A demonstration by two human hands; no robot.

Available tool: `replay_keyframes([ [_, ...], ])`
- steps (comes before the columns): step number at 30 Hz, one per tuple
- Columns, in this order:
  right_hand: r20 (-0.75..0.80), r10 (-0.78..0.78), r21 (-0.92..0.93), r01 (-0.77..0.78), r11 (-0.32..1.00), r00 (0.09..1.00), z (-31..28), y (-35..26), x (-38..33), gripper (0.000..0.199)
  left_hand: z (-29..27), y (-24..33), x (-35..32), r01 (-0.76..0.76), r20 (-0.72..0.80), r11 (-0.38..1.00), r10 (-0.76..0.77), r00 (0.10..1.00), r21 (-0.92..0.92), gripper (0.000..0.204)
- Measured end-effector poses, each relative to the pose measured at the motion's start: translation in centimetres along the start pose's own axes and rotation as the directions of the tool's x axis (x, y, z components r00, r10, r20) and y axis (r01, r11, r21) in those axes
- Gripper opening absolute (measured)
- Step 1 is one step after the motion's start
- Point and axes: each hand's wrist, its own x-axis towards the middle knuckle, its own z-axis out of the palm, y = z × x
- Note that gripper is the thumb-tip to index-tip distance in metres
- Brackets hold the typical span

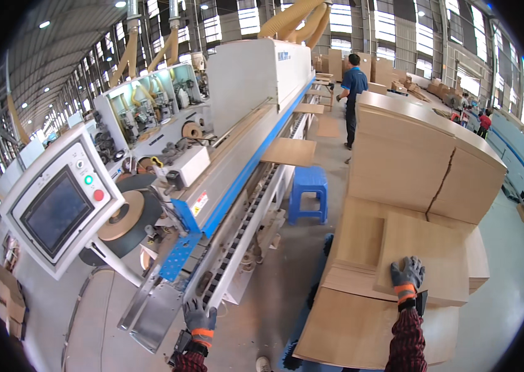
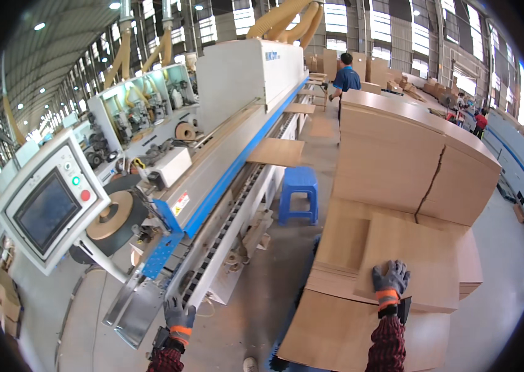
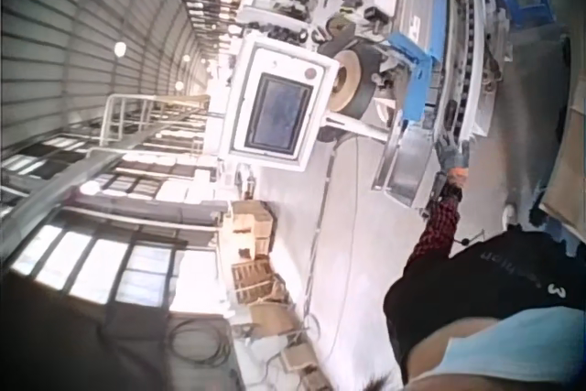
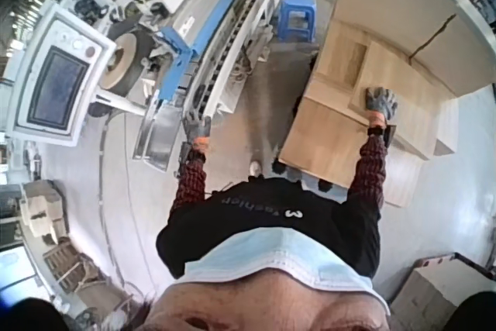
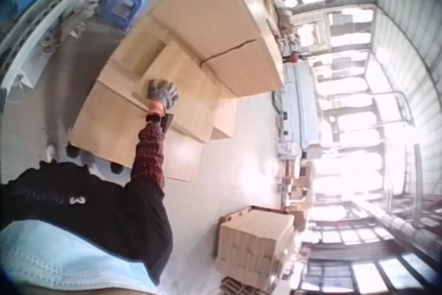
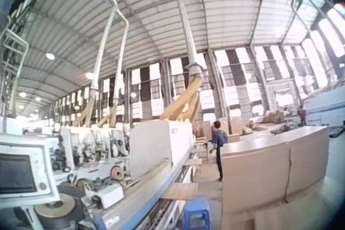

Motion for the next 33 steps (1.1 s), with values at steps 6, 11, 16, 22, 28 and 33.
replay_keyframes([
  [6, 0.066, 0.091, -0.021, -0.090, 0.996, 0.994, -0.2, -3.7, 0.8, 0.048, 0.8, -1.9, -2.4, 0.117, -0.044, 0.984, -0.112, 0.993, 0.135, 0.060],
  [11, 0.064, 0.148, -0.026, -0.147, 0.989, 0.987, 0.6, -3.0, 0.9, 0.042, -0.4, 0.0, -1.2, 0.178, -0.128, 0.971, -0.159, 0.979, 0.161, 0.054],
  [16, -0.114, 0.073, -0.002, -0.074, 0.997, 0.991, 1.4, -2.4, 1.1, 0.028, 0.0, -0.8, -1.3, 0.168, -0.094, 0.979, -0.157, 0.983, 0.117, 0.050],
  [22, -0.104, 0.084, 0.019, -0.083, 0.996, 0.991, 1.6, -2.2, 1.0, 0.025, -0.6, -0.8, -1.2, 0.153, -0.099, 0.980, -0.142, 0.985, 0.124, 0.048],
  [28, -0.146, 0.088, -0.014, -0.091, 0.996, 0.985, 2.2, -1.7, 1.2, 0.025, -0.4, -0.8, -1.1, 0.173, -0.087, 0.978, -0.163, 0.983, 0.119, 0.047],
  [33, -0.094, 0.122, -0.024, -0.124, 0.992, 0.988, 2.3, -1.5, 1.5, 0.025, -0.7, -0.5, -1.2, 0.204, -0.070, 0.971, -0.196, 0.978, 0.125, 0.052],
])
